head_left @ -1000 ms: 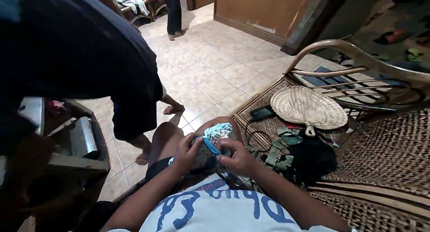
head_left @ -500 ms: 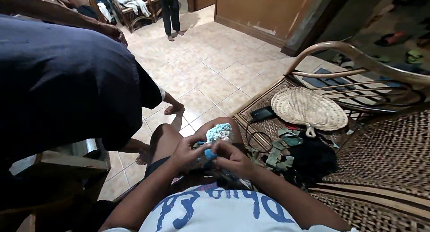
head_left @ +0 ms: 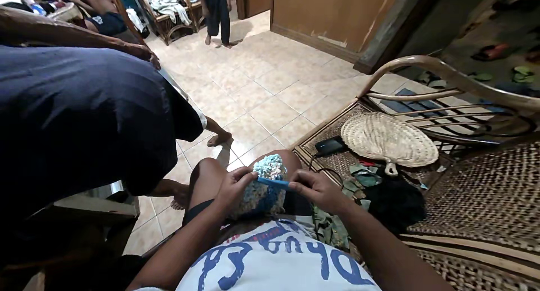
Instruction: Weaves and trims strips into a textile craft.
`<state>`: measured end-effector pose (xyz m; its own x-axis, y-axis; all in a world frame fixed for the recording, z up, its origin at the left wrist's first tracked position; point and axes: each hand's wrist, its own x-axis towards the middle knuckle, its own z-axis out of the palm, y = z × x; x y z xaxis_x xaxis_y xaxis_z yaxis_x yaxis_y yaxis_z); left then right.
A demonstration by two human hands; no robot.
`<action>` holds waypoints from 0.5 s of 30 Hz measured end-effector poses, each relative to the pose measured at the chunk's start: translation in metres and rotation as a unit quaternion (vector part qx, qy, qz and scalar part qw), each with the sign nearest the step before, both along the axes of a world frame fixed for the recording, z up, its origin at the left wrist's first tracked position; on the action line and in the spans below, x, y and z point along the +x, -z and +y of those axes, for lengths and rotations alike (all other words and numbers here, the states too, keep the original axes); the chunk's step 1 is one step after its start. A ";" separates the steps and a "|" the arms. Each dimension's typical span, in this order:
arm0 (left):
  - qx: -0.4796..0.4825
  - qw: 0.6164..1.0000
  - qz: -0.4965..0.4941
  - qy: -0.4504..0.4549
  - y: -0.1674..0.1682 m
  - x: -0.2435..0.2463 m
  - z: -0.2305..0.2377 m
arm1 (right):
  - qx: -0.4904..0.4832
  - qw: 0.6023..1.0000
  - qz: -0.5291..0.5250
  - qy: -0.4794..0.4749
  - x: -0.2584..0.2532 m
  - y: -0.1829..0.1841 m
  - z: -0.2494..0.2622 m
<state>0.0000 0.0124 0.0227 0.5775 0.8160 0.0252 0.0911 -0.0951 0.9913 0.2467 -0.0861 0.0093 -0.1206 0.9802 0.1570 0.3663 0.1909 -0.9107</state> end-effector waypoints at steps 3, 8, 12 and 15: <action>-0.002 0.999 -0.031 0.019 0.002 0.000 -0.001 | 0.011 0.996 -0.018 0.081 -0.009 0.005 0.002; 0.037 0.994 -0.028 0.101 0.005 -0.007 0.005 | 0.047 0.983 -0.104 0.142 -0.013 0.012 0.012; 0.078 0.990 -0.029 0.114 0.007 -0.009 0.005 | 0.064 0.962 -0.228 0.135 -0.016 0.005 0.017; 0.177 0.977 -0.015 0.120 0.008 -0.012 0.008 | 0.187 0.938 -0.245 0.158 -0.024 0.008 0.024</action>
<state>-0.0123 0.0207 0.0149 0.7459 0.5939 0.3016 -0.0045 -0.4483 0.8939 0.2226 -0.0622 0.0017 0.0194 0.8671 0.4978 0.8152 0.2746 -0.5100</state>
